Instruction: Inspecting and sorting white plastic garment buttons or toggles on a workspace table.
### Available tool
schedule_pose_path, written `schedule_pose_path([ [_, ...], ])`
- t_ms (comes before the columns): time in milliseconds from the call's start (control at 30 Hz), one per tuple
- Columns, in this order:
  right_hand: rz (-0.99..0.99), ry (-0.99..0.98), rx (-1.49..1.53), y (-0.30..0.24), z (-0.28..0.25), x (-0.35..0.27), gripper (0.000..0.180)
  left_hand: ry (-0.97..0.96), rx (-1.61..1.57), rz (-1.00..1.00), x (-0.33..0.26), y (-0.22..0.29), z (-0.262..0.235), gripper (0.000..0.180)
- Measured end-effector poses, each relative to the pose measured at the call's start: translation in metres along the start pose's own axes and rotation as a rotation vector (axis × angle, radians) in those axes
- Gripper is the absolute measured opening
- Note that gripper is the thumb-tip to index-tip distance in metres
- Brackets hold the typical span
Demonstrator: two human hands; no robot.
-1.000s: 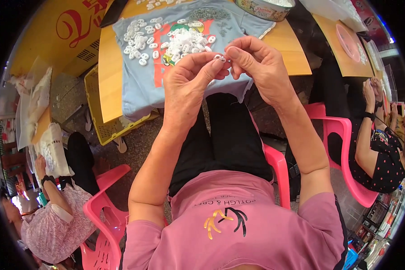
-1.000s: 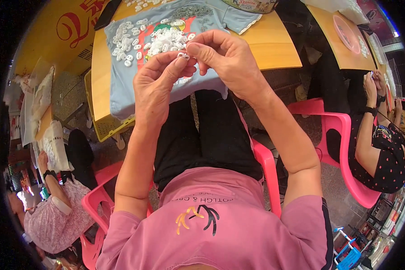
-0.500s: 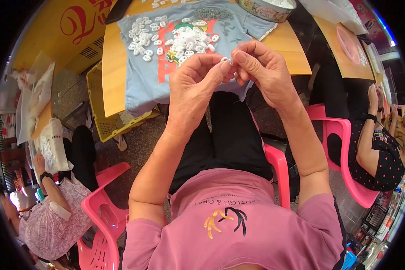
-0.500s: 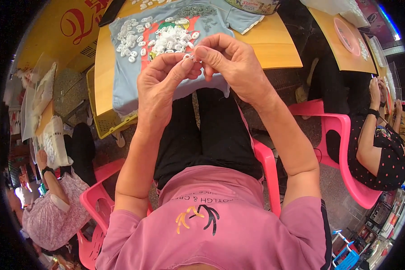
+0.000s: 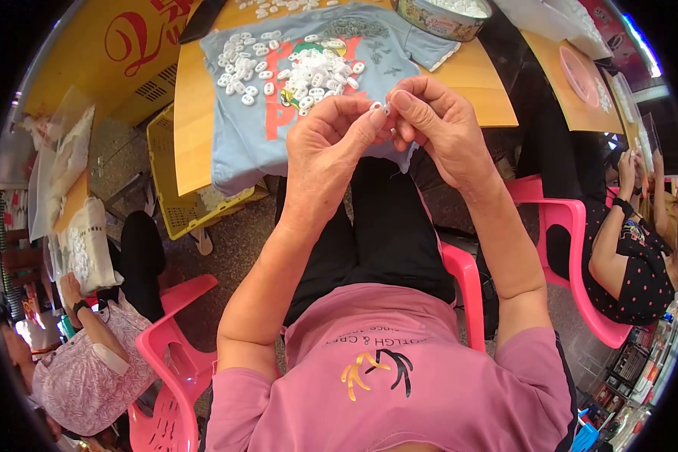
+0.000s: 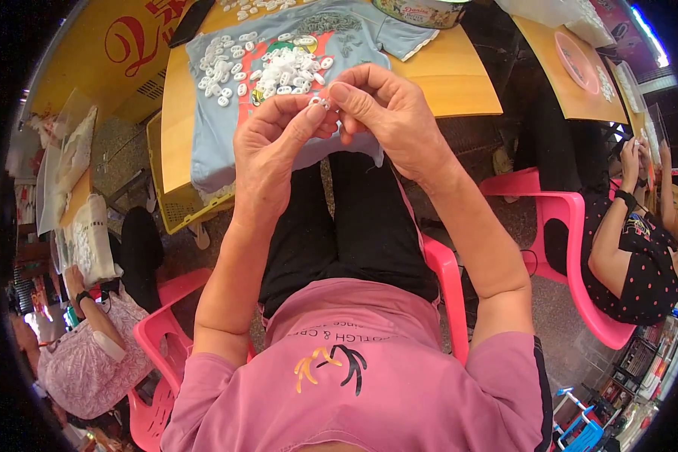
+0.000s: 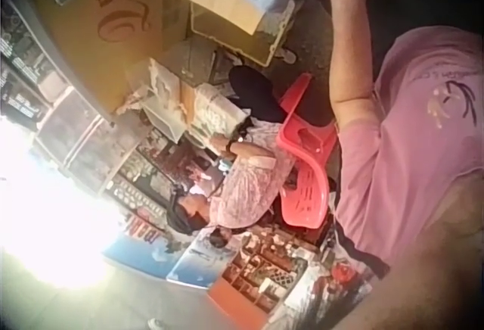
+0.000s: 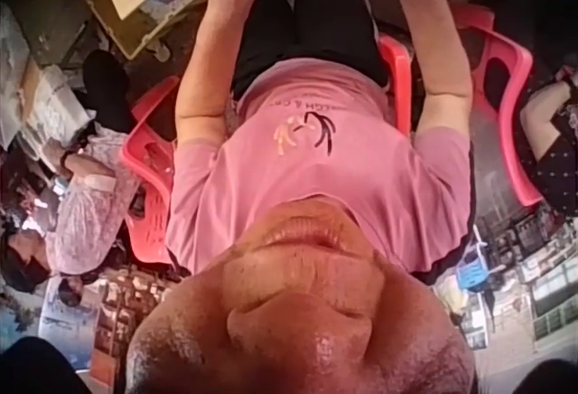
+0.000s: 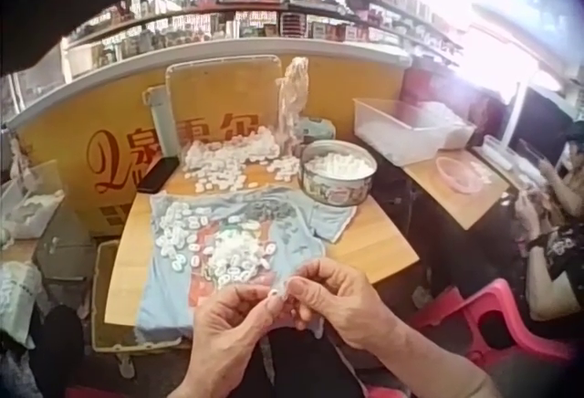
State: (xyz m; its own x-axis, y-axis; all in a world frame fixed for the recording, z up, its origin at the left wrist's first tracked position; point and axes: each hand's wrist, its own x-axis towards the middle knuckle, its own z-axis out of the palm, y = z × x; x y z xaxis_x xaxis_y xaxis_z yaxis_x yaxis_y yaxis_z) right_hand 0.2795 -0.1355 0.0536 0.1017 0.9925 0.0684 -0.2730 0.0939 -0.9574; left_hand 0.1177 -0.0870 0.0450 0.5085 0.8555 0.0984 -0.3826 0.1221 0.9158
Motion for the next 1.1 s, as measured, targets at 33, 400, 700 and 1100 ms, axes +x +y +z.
schedule_pose_path([
  [33, -0.003, 0.005, -0.018, 0.000, 0.000, -0.001, 0.018, -0.001, 0.013, 0.004, 0.000, 0.000, 0.000, 0.018],
  [400, -0.033, 0.025, -0.090, 0.005, 0.000, -0.004, 0.017, -0.001, 0.022, -0.003, -0.002, -0.003, 0.002, 0.018],
  [700, 0.000, 0.057, 0.003, 0.011, -0.001, -0.005, 0.016, 0.017, 0.033, -0.029, -0.001, -0.006, 0.004, 0.017],
  [1100, -0.028, 0.024, -0.143, 0.023, -0.012, 0.003, 0.016, 0.030, 0.086, -0.041, 0.006, -0.015, 0.000, 0.015],
])
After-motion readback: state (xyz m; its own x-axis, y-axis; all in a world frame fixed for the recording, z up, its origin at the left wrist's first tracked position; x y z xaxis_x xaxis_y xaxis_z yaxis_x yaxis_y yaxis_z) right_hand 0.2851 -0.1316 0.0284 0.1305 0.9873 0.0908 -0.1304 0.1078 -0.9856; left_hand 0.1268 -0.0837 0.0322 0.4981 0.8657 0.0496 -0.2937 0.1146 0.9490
